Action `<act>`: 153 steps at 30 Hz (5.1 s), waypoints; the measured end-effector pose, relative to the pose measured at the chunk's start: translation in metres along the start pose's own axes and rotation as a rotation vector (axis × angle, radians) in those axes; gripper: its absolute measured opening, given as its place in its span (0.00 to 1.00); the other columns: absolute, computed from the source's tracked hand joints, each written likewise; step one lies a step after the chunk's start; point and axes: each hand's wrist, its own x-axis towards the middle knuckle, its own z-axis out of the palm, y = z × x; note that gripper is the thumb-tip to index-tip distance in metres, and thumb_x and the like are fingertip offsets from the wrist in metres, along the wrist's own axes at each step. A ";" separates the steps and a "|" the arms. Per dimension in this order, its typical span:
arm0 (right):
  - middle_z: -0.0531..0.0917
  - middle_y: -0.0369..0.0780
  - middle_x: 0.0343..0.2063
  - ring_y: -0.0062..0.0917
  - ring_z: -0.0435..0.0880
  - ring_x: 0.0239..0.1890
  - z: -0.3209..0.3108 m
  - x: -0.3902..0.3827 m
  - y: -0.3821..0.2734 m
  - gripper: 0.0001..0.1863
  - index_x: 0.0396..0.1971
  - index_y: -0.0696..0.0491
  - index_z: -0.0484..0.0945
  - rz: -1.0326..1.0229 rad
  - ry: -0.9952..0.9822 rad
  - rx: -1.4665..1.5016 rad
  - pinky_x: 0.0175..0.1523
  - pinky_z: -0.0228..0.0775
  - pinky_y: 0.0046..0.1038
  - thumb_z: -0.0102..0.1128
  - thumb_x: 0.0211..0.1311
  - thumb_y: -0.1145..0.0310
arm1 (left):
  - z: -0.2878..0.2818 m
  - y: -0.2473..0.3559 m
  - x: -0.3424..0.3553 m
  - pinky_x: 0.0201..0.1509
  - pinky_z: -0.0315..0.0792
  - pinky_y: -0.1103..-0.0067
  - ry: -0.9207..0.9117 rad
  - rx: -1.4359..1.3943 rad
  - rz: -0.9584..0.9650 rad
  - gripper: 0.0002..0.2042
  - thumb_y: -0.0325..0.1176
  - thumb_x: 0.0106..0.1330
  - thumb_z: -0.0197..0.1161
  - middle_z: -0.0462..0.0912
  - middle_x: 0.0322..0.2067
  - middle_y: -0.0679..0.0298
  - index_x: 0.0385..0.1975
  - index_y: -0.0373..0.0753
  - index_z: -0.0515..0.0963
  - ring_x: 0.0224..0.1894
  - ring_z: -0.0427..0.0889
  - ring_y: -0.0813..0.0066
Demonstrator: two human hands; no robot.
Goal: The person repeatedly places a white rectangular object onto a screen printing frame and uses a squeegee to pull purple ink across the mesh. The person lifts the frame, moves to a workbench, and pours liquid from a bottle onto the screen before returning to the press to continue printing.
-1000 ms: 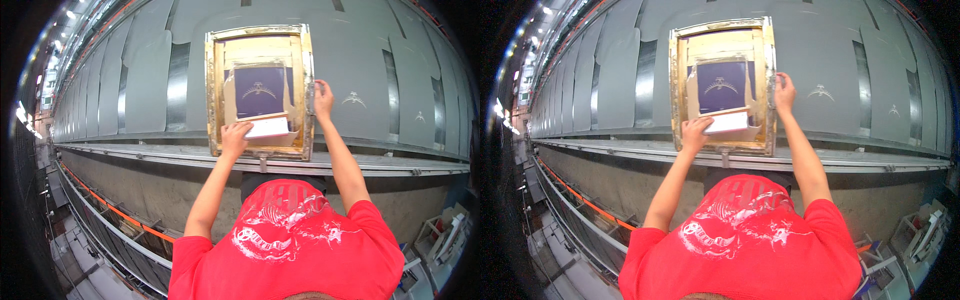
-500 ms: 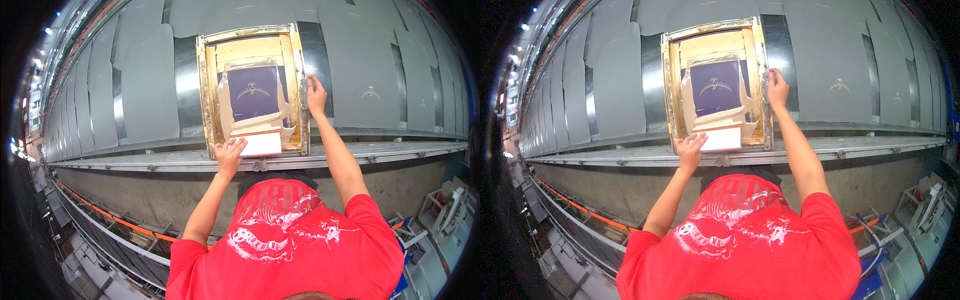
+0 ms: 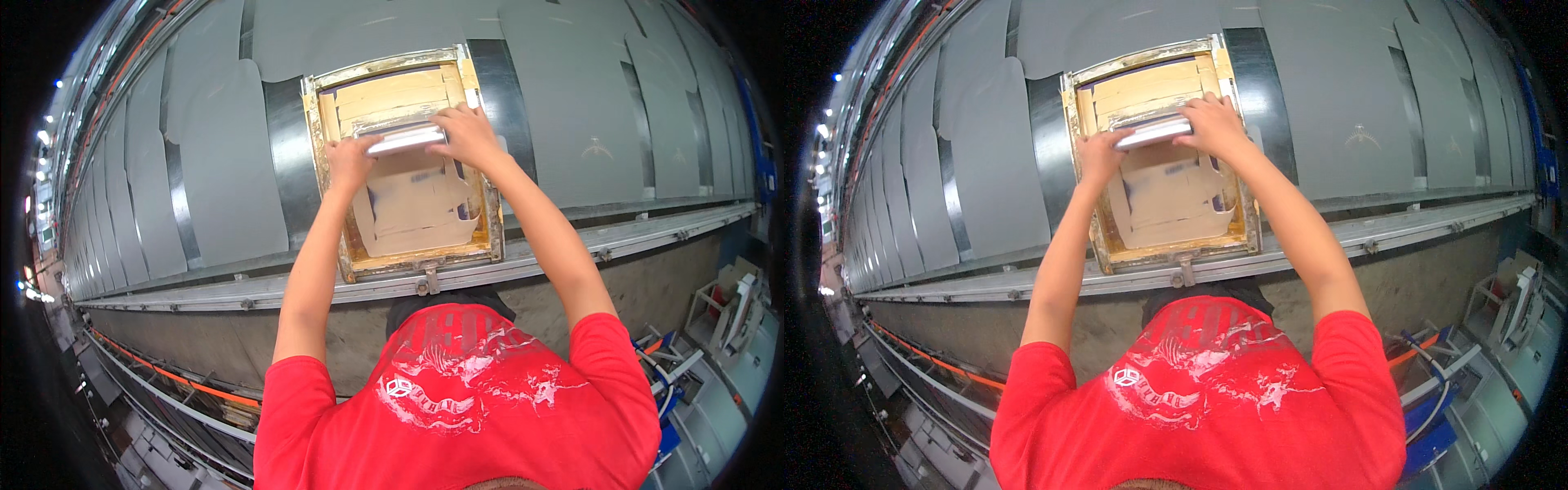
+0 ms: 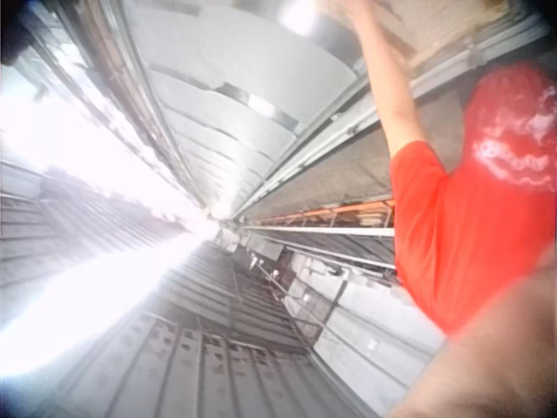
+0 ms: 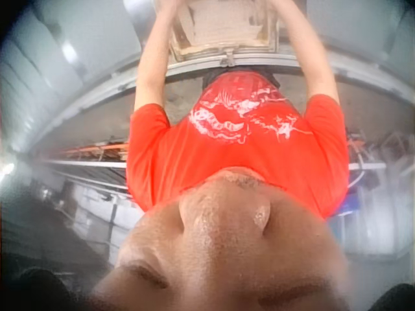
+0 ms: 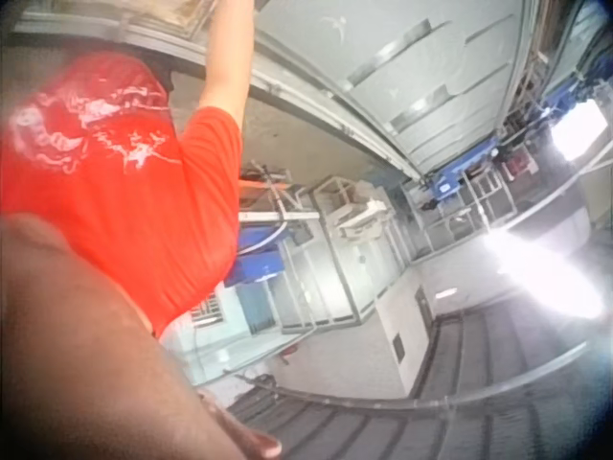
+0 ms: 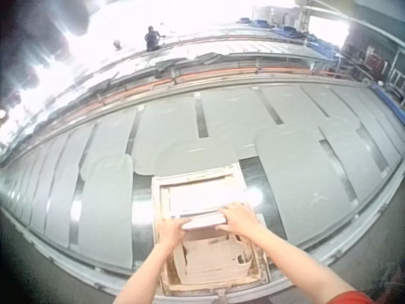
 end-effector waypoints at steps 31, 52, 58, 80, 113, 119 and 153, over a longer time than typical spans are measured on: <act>0.83 0.35 0.51 0.33 0.79 0.53 0.063 -0.100 -0.025 0.21 0.46 0.47 0.84 0.094 0.022 0.077 0.61 0.66 0.39 0.74 0.49 0.64 | 0.025 0.024 -0.085 0.57 0.61 0.65 -0.055 0.052 -0.069 0.21 0.20 0.53 0.65 0.89 0.43 0.70 0.43 0.56 0.88 0.47 0.82 0.71; 0.77 0.40 0.20 0.25 0.73 0.23 0.048 -0.052 0.037 0.12 0.43 0.50 0.83 0.565 0.575 0.431 0.31 0.66 0.34 0.61 0.67 0.59 | 0.013 0.044 -0.204 0.58 0.62 0.61 0.121 -0.046 -0.051 0.27 0.27 0.45 0.74 0.84 0.53 0.75 0.49 0.52 0.80 0.56 0.79 0.71; 0.69 0.29 0.17 0.14 0.63 0.21 0.142 0.033 -0.176 0.12 0.44 0.52 0.83 0.494 0.596 0.681 0.27 0.57 0.25 0.58 0.71 0.61 | -0.071 -0.151 -0.265 0.55 0.63 0.63 0.126 0.022 -0.063 0.23 0.28 0.48 0.71 0.86 0.49 0.74 0.48 0.52 0.82 0.52 0.82 0.72; 0.81 0.44 0.36 0.33 0.78 0.39 0.172 0.059 -0.240 0.15 0.50 0.45 0.83 0.584 0.301 0.256 0.41 0.70 0.36 0.58 0.70 0.57 | -0.116 -0.256 -0.300 0.49 0.63 0.64 0.080 0.154 0.086 0.24 0.24 0.51 0.66 0.85 0.52 0.78 0.49 0.55 0.83 0.49 0.83 0.70; 0.84 0.43 0.46 0.39 0.78 0.52 0.158 0.166 -0.301 0.20 0.46 0.55 0.83 0.030 0.047 0.164 0.59 0.73 0.37 0.69 0.49 0.74 | -0.142 -0.321 -0.068 0.54 0.63 0.65 -0.025 0.011 -0.079 0.20 0.26 0.53 0.67 0.89 0.38 0.64 0.45 0.58 0.87 0.44 0.84 0.67; 0.81 0.46 0.51 0.43 0.78 0.54 0.178 0.051 -0.337 0.25 0.51 0.56 0.81 0.055 0.009 0.251 0.60 0.72 0.39 0.70 0.47 0.76 | -0.118 -0.296 -0.179 0.56 0.63 0.65 -0.025 -0.015 0.003 0.21 0.19 0.53 0.62 0.89 0.39 0.68 0.42 0.55 0.88 0.45 0.83 0.69; 0.79 0.44 0.22 0.27 0.73 0.21 0.271 0.194 -0.529 0.12 0.44 0.52 0.82 0.578 0.545 0.654 0.32 0.68 0.32 0.59 0.70 0.61 | -0.247 -0.527 -0.361 0.53 0.63 0.66 0.067 0.164 0.006 0.28 0.25 0.46 0.69 0.85 0.54 0.77 0.51 0.55 0.83 0.52 0.82 0.73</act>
